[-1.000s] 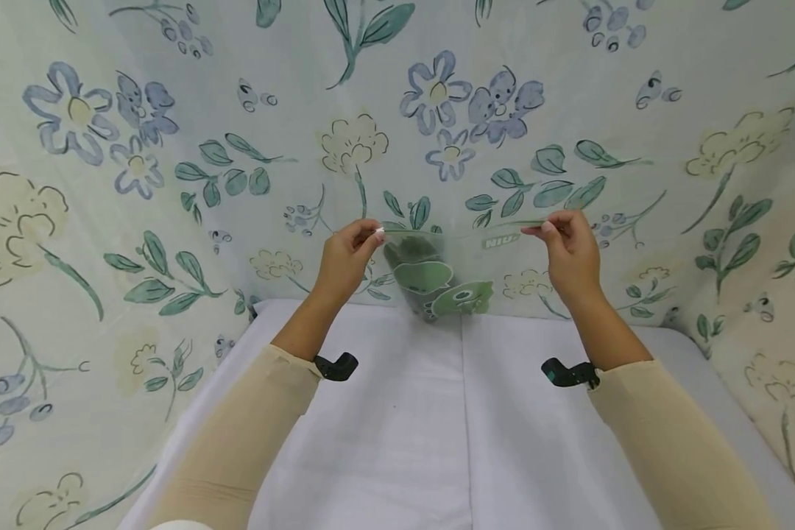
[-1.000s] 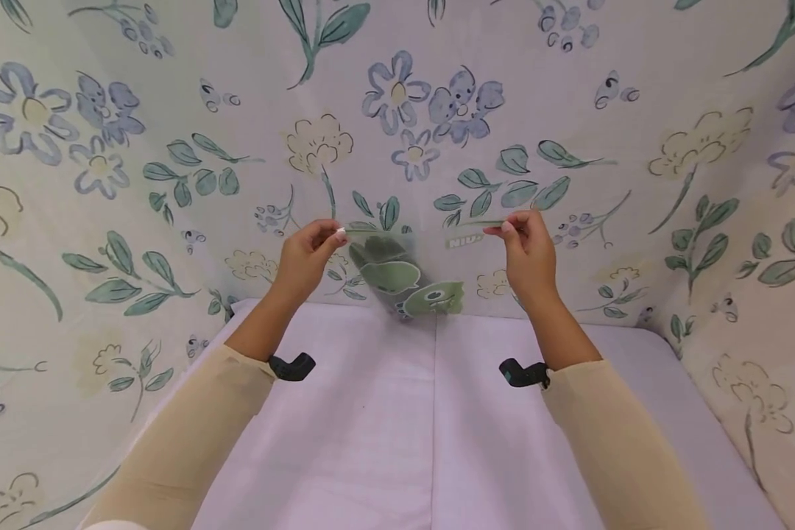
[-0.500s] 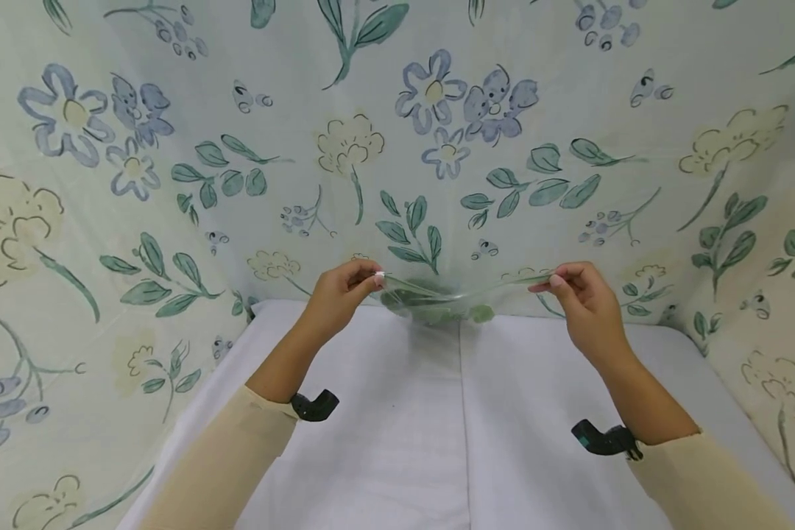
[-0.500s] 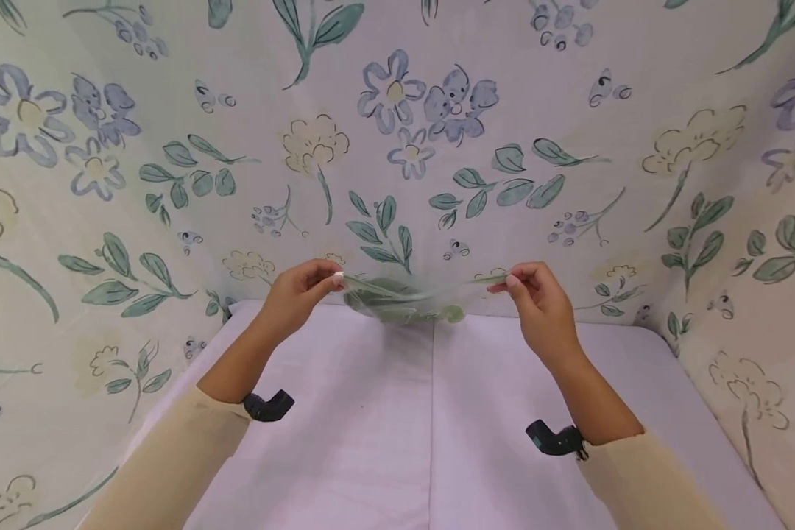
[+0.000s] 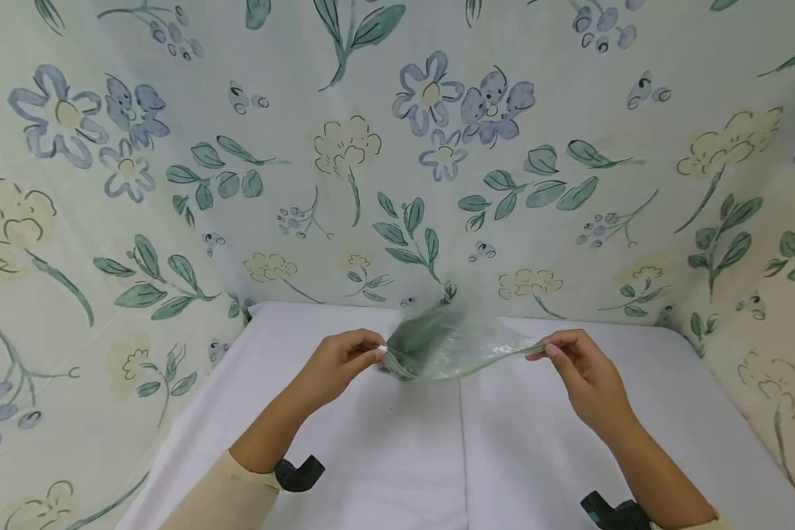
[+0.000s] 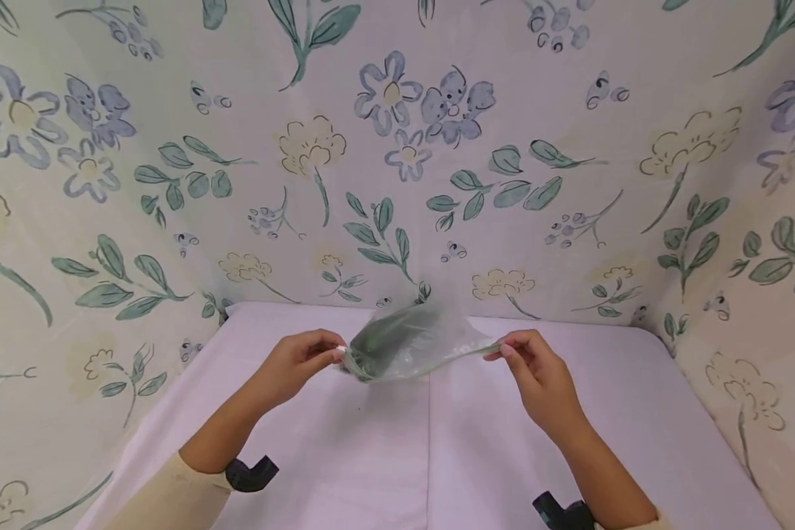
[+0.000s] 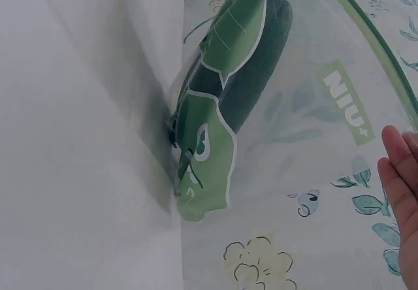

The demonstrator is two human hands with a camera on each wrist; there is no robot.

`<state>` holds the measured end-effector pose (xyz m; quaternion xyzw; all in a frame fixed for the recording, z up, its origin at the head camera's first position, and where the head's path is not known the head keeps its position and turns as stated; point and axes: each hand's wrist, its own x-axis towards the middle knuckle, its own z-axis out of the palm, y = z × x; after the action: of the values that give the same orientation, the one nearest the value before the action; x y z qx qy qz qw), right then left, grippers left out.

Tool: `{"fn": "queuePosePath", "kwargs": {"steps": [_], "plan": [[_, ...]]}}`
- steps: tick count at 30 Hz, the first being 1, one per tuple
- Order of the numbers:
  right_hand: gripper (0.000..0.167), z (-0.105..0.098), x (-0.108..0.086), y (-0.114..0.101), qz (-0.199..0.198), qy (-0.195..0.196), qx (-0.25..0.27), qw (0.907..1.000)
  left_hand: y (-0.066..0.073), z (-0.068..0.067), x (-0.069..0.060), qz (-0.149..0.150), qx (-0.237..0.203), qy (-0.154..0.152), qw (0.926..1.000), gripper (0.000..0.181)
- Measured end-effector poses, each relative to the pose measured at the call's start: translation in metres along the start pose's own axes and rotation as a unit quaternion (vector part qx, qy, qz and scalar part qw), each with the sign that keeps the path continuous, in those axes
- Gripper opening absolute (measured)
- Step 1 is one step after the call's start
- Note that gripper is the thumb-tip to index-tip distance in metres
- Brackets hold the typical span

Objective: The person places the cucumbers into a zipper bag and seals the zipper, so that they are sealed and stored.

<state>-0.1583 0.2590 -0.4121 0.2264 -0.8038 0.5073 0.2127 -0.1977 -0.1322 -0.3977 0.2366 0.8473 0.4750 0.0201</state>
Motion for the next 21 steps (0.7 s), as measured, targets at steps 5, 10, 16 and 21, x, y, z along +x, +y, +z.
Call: {"fn": "queuePosePath", "kwargs": {"steps": [5,10,16,21], "plan": [[0.016,0.009,-0.022,0.006,0.010,-0.014,0.009,0.9998,-0.013,0.015,-0.016,-0.009,0.028,-0.028,0.9992,0.023],[0.014,0.018,-0.042,0.016,0.033,-0.031,-0.006,0.9990,-0.030,0.031,-0.027,0.008,0.060,-0.058,0.9965,0.021],[0.011,0.031,-0.064,0.036,0.062,-0.057,-0.054,0.9950,-0.052,0.050,-0.033,0.021,0.100,-0.098,0.9900,0.018],[0.009,0.036,-0.082,0.051,0.106,-0.121,-0.054,0.9854,-0.067,0.056,-0.040,0.002,0.112,-0.120,0.9865,0.017]]}}
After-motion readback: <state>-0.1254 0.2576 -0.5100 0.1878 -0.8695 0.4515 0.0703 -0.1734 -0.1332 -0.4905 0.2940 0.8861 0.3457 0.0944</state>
